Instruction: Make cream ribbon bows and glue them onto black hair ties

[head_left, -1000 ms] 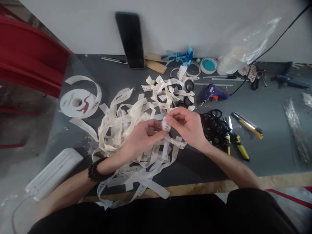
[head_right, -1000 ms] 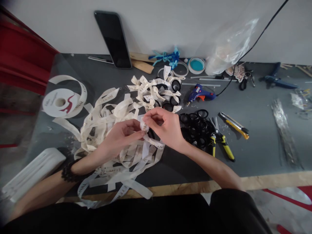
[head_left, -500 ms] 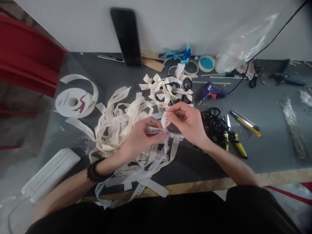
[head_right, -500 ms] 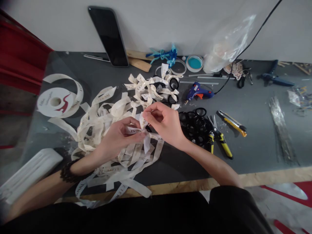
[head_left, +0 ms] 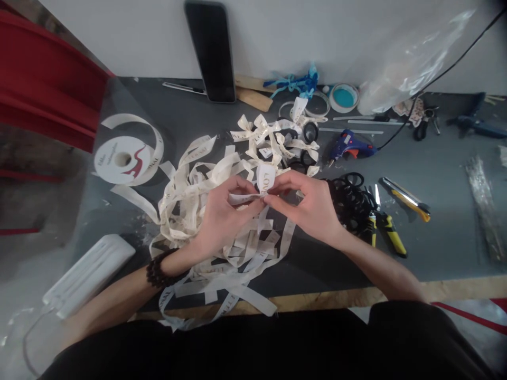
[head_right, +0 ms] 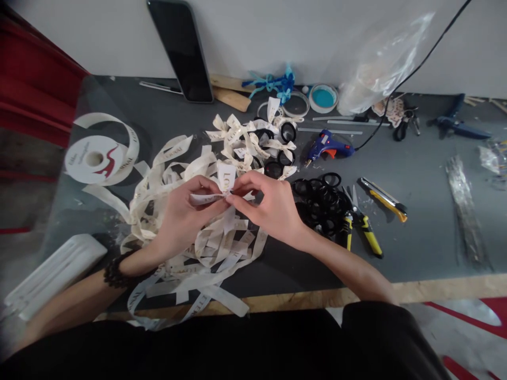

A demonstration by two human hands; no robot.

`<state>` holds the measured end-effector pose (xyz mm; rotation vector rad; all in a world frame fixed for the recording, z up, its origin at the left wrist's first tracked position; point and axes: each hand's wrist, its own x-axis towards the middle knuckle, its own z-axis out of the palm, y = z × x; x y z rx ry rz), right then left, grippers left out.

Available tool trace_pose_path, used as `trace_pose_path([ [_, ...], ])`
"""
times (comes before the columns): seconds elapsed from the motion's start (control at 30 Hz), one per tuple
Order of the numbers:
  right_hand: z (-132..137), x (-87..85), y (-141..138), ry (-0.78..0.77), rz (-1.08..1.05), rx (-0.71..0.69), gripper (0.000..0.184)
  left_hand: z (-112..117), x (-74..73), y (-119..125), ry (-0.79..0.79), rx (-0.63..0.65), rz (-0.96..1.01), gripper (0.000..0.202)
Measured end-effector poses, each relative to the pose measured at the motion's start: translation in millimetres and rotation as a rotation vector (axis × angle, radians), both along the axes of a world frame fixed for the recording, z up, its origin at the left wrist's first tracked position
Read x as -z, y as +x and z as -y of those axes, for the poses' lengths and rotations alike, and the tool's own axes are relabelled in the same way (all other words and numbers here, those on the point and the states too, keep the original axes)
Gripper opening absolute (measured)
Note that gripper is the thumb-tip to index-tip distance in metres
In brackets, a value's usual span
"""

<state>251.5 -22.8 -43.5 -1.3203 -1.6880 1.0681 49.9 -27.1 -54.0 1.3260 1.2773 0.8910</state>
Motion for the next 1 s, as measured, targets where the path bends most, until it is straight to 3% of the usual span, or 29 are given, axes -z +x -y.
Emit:
trace_pose_path([
  [0.13, 1, 2.0, 2, -0.015, 0.075, -0.020, 0.010, -1, -3.1, 1, 0.031, 0.020, -0.086, 0.020],
  [0.4, 1, 1.4, 3, -0.016, 0.147, -0.024, 0.039, -3, 2.2, -2, -0.031, 0.042, -0.076, 0.025],
  [0.63, 0, 5.8, 2, -0.103, 0.020, 0.011, 0.043, -5, 3.0, -5, 0.052, 0.027, -0.106, 0.024],
  [0.83, -9, 9.4, 4, -0.229, -0.177, -0.038, 0.045, -1, 1.2, -2, 0.187, 0.018, -0.130, 0.023],
  [1.0, -11, 2.0, 5, -0.282, -0.104, -0.119, 0.049, 3, 3.1, 0, 0.187, 0.005, -0.094, 0.023],
])
